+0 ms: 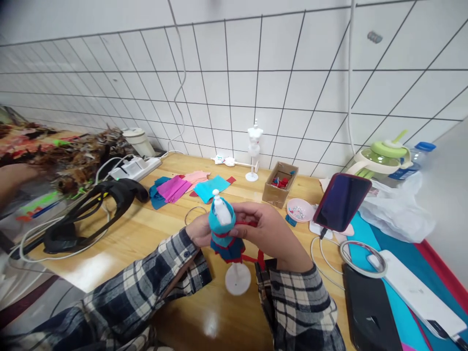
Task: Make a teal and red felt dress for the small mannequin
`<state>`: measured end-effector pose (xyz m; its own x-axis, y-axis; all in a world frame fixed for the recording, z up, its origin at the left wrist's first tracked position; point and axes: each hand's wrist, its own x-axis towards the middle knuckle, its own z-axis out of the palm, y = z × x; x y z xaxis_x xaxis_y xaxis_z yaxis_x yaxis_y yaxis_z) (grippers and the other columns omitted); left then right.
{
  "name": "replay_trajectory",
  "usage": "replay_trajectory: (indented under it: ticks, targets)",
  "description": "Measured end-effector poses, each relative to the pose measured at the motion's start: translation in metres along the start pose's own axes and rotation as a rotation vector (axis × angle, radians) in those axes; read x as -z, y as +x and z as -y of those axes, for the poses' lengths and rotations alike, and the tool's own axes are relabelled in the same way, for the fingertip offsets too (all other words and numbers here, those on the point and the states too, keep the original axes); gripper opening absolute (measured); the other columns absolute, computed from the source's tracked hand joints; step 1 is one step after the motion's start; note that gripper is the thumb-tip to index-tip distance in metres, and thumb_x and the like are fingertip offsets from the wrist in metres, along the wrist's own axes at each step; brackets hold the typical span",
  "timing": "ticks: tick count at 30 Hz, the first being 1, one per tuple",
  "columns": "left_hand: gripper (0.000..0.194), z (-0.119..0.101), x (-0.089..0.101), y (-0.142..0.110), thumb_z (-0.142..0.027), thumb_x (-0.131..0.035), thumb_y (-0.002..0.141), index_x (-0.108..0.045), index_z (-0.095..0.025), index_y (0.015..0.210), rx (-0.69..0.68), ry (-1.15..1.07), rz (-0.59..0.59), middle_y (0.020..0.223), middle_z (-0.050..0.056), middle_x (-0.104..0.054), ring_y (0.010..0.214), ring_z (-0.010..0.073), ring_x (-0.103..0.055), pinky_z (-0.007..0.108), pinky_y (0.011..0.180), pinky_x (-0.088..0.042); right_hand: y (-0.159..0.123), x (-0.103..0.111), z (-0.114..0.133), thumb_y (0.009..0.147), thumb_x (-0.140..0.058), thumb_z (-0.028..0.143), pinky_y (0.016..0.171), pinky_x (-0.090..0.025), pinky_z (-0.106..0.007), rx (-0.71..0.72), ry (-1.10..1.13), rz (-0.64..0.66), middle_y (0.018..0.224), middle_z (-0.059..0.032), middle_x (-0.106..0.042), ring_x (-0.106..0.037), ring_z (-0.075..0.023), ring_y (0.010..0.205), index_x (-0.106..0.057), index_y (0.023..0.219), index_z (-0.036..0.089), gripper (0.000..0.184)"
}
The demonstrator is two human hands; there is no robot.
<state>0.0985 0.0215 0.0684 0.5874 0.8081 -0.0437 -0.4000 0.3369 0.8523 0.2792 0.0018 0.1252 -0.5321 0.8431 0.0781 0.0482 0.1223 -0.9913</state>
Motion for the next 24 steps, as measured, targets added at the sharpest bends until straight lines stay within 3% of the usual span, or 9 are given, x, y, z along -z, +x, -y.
replay_trajectory:
  ticks: [3,6,10,12,14,19,24]
  targets:
    - [0.033,-0.014,0.014,0.005,-0.036,-0.072,0.076,-0.069,-0.020,0.105,-0.114,-0.050,-0.143,0.097,0.008,-0.071,0.089,0.0194,-0.067,0.030,0.081,-0.052,0.002,0.000,-0.004,0.075,-0.073,0.037,0.070,-0.055,-0.034,0.011,-0.064,-0.102,0.080,-0.0015,-0.070,-0.065,-0.0196,0.076,-0.066,0.119,0.025,0.046]
    - [0.037,-0.031,0.025,-0.002,-0.027,-0.074,0.076,-0.067,-0.021,0.111,-0.364,0.152,-0.282,0.099,0.006,-0.071,0.099,0.0185,-0.065,0.030,0.091,-0.047,0.004,-0.005,-0.002,0.077,-0.071,0.036,0.065,-0.052,-0.031,0.029,-0.143,-0.232,0.074,0.0004,-0.065,-0.061,-0.0162,0.067,-0.067,0.116,0.024,0.041]
    - [0.056,-0.046,0.021,-0.021,-0.025,-0.081,0.068,-0.063,-0.022,0.121,-0.450,0.459,-0.070,0.128,0.010,-0.062,0.121,0.0273,-0.054,0.039,0.104,-0.040,0.005,-0.018,0.008,0.077,-0.071,0.034,0.057,-0.045,-0.026,0.052,-0.254,-0.381,0.071,0.0021,-0.060,-0.052,-0.0114,0.058,-0.067,0.114,0.022,0.039]
    - [0.066,-0.049,0.014,-0.027,-0.021,-0.086,0.059,-0.062,-0.025,0.120,-0.526,0.522,-0.051,0.127,0.008,-0.062,0.122,0.0270,-0.054,0.037,0.103,-0.040,0.005,-0.024,0.012,0.077,-0.071,0.034,0.055,-0.044,-0.025,0.057,-0.282,-0.413,0.074,0.0014,-0.061,-0.051,-0.0108,0.057,-0.066,0.114,0.022,0.040]
    - [0.064,-0.050,0.006,-0.031,-0.016,-0.086,0.059,-0.061,-0.027,0.117,-0.573,0.544,-0.084,0.118,0.005,-0.065,0.115,0.0231,-0.058,0.034,0.100,-0.043,0.005,-0.030,0.015,0.077,-0.070,0.034,0.054,-0.044,-0.024,0.062,-0.289,-0.426,0.076,0.0009,-0.062,-0.052,-0.0106,0.057,-0.065,0.114,0.022,0.039]
    - [0.057,-0.057,-0.003,-0.033,-0.022,-0.085,0.062,-0.060,-0.023,0.114,-0.525,0.503,-0.053,0.109,0.005,-0.066,0.102,0.0203,-0.062,0.026,0.086,-0.049,0.006,-0.039,0.015,0.075,-0.072,0.032,0.054,-0.042,-0.023,0.114,-0.330,-0.427,0.073,0.0032,-0.059,-0.052,-0.0098,0.057,-0.066,0.108,0.023,0.035]
    - [0.059,-0.060,0.004,-0.035,-0.022,-0.085,0.061,-0.059,-0.021,0.114,-0.400,0.440,-0.070,0.100,0.006,-0.069,0.083,0.0169,-0.066,0.023,0.072,-0.051,0.004,-0.039,0.018,0.073,-0.075,0.034,0.060,-0.042,-0.024,0.135,-0.391,-0.445,0.073,0.0039,-0.060,-0.052,-0.0097,0.061,-0.066,0.104,0.024,0.034]
